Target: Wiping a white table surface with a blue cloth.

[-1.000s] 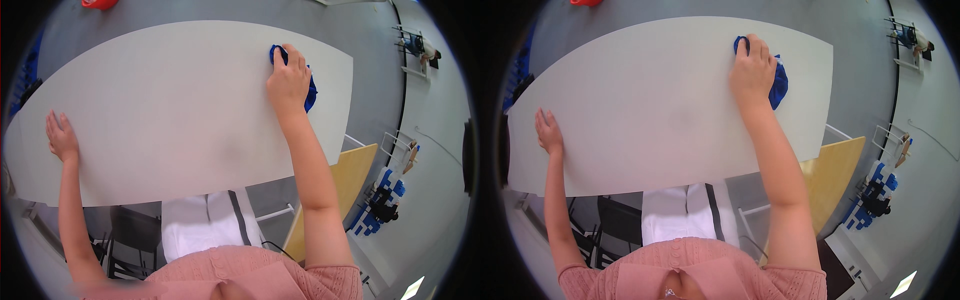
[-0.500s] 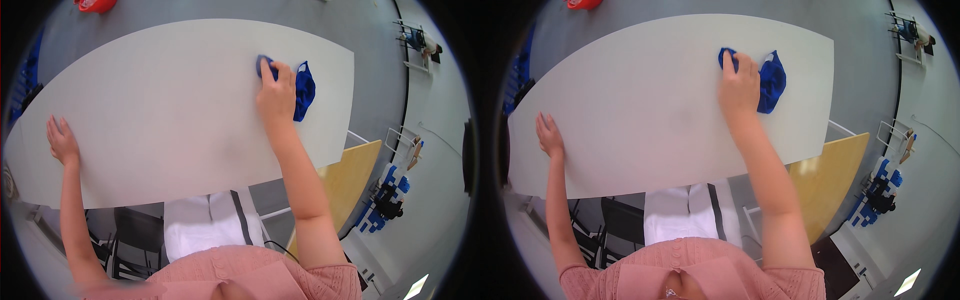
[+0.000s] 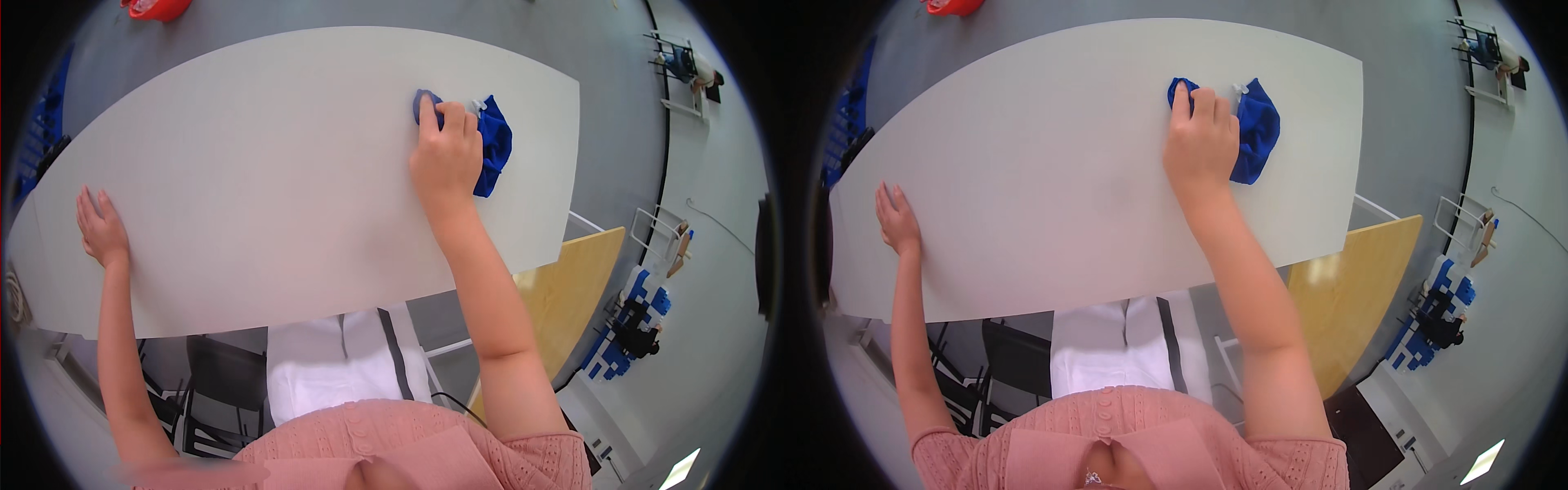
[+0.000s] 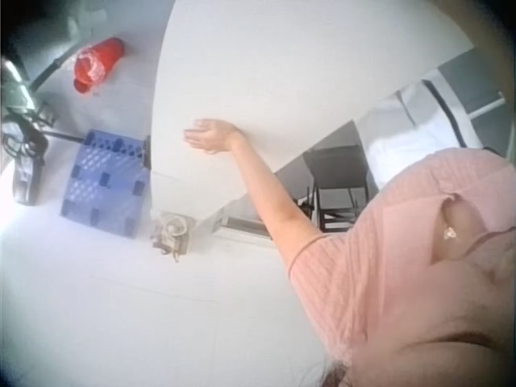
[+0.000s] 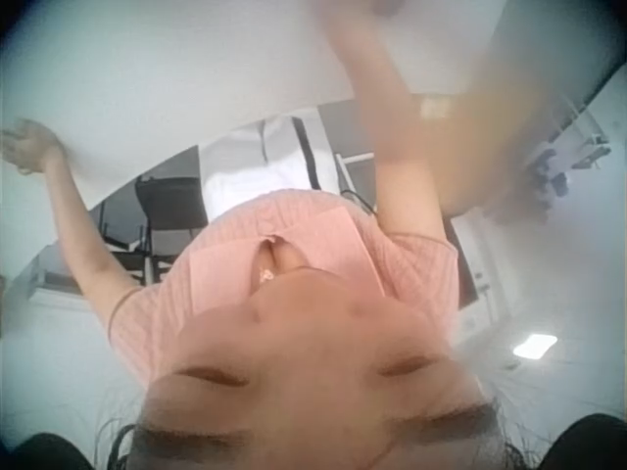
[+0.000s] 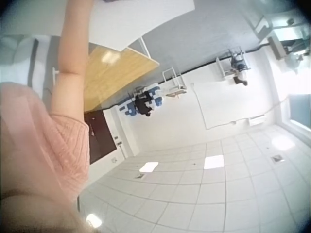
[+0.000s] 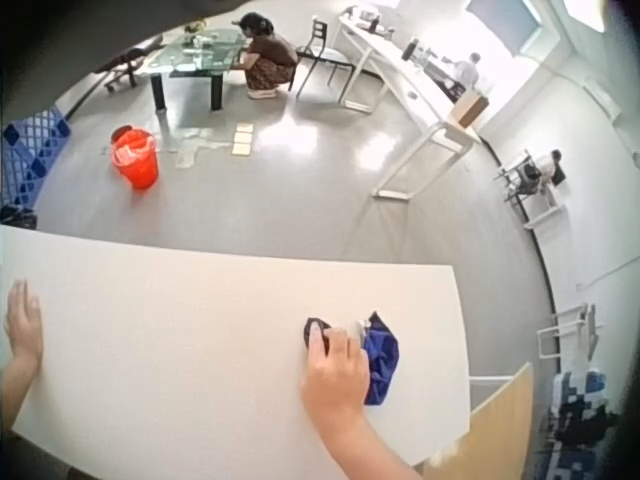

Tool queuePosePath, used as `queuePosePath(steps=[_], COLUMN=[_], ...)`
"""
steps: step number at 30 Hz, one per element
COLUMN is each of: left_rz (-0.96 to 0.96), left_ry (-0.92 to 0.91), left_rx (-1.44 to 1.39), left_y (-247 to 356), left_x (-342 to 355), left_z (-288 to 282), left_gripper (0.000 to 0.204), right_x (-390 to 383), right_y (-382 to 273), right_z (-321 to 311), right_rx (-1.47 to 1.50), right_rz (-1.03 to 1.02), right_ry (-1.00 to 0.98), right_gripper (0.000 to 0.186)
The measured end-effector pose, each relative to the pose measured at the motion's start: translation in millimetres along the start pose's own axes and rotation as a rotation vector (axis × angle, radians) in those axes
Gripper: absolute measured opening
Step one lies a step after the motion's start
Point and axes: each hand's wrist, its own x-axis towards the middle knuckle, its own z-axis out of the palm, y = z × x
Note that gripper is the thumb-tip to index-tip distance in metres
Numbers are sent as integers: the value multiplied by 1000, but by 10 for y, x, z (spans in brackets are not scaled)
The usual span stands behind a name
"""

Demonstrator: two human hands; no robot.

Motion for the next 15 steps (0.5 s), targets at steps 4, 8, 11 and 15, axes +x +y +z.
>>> queuePosePath(steps=[4, 8, 11, 15], left_rz=[20, 15, 26, 32], left_ry=[16, 15, 15, 17], left_rx=[-13, -5, -8, 1], left_y=[46, -15, -47, 19], left_x=[2, 9, 8, 20], left_z=[16, 5, -7, -4], left_gripper=[60, 60, 60, 60], right_x=[239, 73, -6, 306], right_y=[88, 5, -18, 56], right_z=[69, 37, -3, 142], right_rx=[-21, 25, 38, 17], right_rz=[-18, -9, -23, 9], right_ry=[56, 27, 25, 96], right_gripper=[33, 32, 31, 29])
